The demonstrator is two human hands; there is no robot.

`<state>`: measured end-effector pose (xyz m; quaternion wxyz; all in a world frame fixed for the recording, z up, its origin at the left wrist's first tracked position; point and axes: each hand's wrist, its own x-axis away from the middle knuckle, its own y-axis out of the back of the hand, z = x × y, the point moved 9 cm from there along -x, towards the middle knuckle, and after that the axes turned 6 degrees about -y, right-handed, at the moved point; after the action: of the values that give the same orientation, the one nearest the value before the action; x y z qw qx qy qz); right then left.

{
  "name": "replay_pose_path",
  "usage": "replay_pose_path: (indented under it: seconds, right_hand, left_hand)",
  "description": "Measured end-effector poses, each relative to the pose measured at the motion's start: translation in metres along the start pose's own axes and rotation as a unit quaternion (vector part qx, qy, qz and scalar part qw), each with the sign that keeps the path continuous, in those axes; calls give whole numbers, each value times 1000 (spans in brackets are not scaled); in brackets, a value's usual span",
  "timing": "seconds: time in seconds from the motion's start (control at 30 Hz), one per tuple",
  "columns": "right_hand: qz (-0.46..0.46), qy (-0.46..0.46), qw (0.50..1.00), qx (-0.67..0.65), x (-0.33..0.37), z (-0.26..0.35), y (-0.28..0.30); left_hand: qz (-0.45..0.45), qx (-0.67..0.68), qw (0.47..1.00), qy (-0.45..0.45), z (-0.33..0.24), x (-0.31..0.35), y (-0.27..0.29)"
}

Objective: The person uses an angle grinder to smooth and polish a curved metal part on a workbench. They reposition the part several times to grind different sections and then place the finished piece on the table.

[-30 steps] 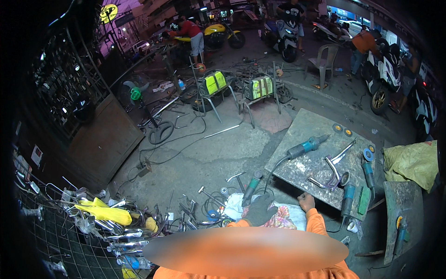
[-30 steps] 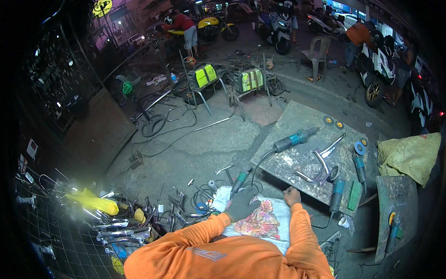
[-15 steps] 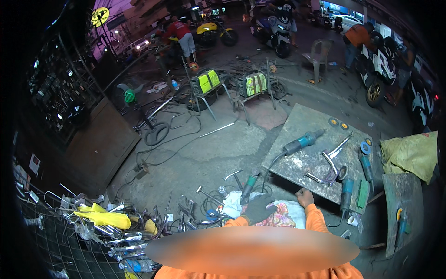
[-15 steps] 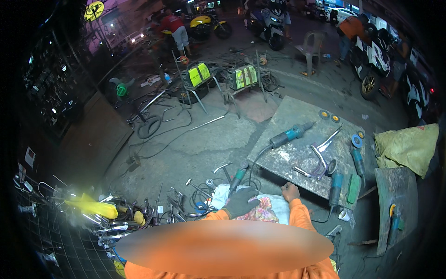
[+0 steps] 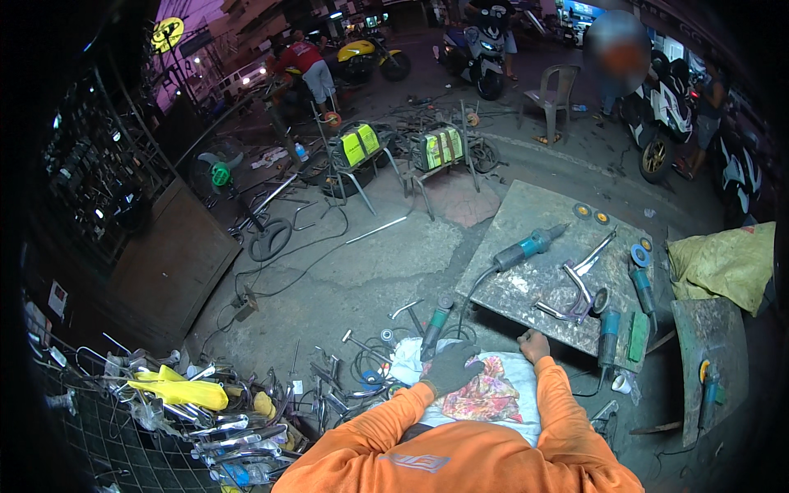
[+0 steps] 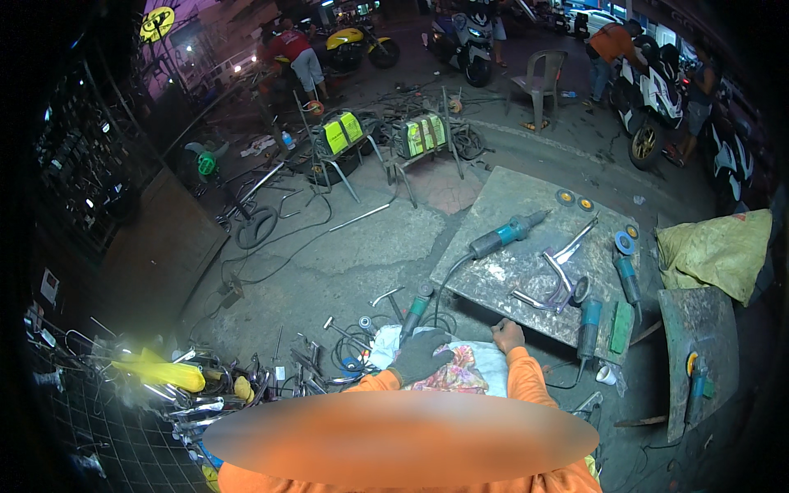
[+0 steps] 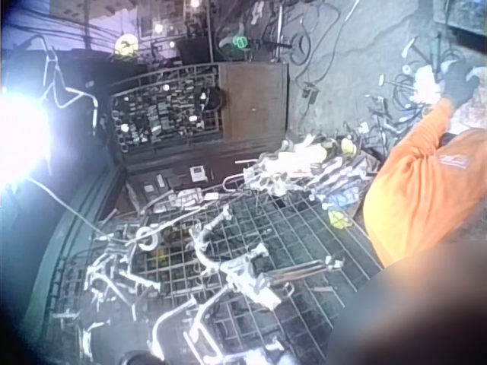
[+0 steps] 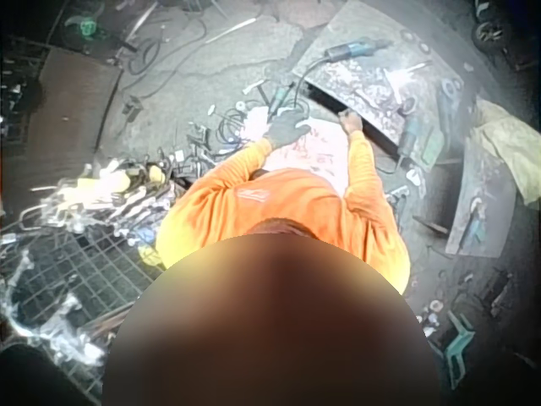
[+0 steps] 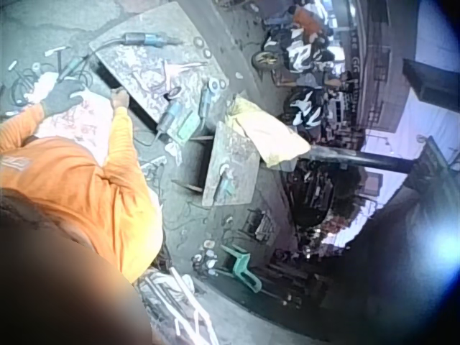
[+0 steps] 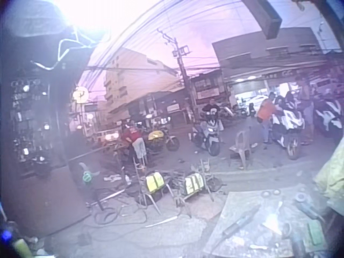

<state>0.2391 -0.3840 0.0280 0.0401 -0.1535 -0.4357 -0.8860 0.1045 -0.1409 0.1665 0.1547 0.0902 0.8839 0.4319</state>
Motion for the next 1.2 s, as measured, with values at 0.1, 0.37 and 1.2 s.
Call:
replay_pose_path:
  seconds: [0.1,0.37,1.2]
  right_hand:
    - [2,1,1000,-2,0,0,1]
    - [11,-11,1000,0,-2,-4,-2]
    - [-6,2,1000,-19,3,1,1]
  left_hand:
    - [1,-1,1000,7,0,1,1]
    - [-110,-41,993,21,-3,2,18]
    - [-44,65,997,9,6,-1,0]
